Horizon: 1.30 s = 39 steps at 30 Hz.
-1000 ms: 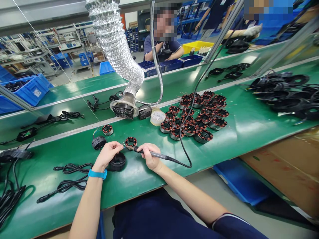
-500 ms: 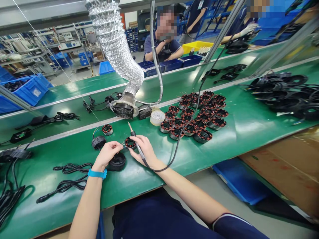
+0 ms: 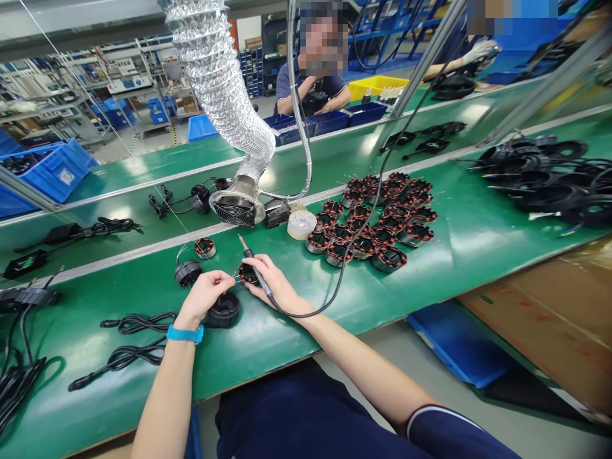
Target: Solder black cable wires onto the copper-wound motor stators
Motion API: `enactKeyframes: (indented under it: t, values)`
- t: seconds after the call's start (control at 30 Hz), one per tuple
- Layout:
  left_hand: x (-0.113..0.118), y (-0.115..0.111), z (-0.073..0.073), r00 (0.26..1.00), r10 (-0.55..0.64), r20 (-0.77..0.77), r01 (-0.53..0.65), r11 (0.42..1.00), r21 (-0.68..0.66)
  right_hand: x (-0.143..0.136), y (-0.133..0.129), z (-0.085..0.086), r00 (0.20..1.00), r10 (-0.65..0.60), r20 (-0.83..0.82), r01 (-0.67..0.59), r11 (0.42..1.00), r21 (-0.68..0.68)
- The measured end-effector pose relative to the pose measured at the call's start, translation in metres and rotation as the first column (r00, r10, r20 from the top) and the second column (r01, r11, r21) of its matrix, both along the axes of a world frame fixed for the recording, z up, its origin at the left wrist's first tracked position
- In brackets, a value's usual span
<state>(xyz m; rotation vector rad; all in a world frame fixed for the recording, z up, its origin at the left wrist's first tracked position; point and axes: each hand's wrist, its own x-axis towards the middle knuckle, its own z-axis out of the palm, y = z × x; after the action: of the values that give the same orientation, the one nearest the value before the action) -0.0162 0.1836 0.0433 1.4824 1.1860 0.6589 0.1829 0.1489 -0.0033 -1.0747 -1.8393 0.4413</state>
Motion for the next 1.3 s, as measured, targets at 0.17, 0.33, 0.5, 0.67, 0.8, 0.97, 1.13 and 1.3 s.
enactKeyframes:
  t: [0.17,0.33,0.5,0.67,0.8,0.97,1.13,1.3]
  values:
    - [0.001,-0.001,0.002,1.0,-0.006,-0.007,0.006,1.0,0.005,0.004,0.0,0.001,1.0,0.017,-0.013,-0.017,1.0,-0.017]
    - [0.003,-0.003,0.007,1.0,0.005,-0.023,-0.005,1.0,0.001,0.003,-0.001,0.002,1.0,0.018,-0.014,-0.018,0.999,-0.033]
    - [0.004,-0.004,0.008,1.0,0.002,-0.028,-0.002,1.0,-0.013,0.004,-0.001,0.001,1.0,0.013,-0.019,-0.013,0.999,-0.04]
    - [0.004,-0.003,0.007,1.0,-0.011,-0.027,0.011,1.0,-0.018,0.005,-0.001,0.001,0.999,0.014,-0.036,-0.016,0.999,-0.037]
    - [0.004,-0.003,0.007,0.999,-0.018,-0.034,0.017,1.0,-0.017,0.004,-0.005,0.006,0.998,-0.021,-0.054,0.023,0.999,0.035]
    - [0.003,-0.003,0.005,0.999,-0.042,-0.03,0.041,0.999,-0.003,0.002,-0.025,0.013,0.94,-0.209,-0.269,0.268,0.941,0.206]
    - [0.002,-0.003,0.006,0.998,-0.049,-0.032,0.048,0.999,-0.014,0.0,-0.038,0.015,0.912,-0.232,-0.338,0.328,0.908,0.261]
    - [0.002,-0.003,0.006,0.998,-0.051,-0.037,0.051,0.999,-0.01,-0.002,-0.037,0.016,0.923,-0.205,-0.326,0.299,0.915,0.271]
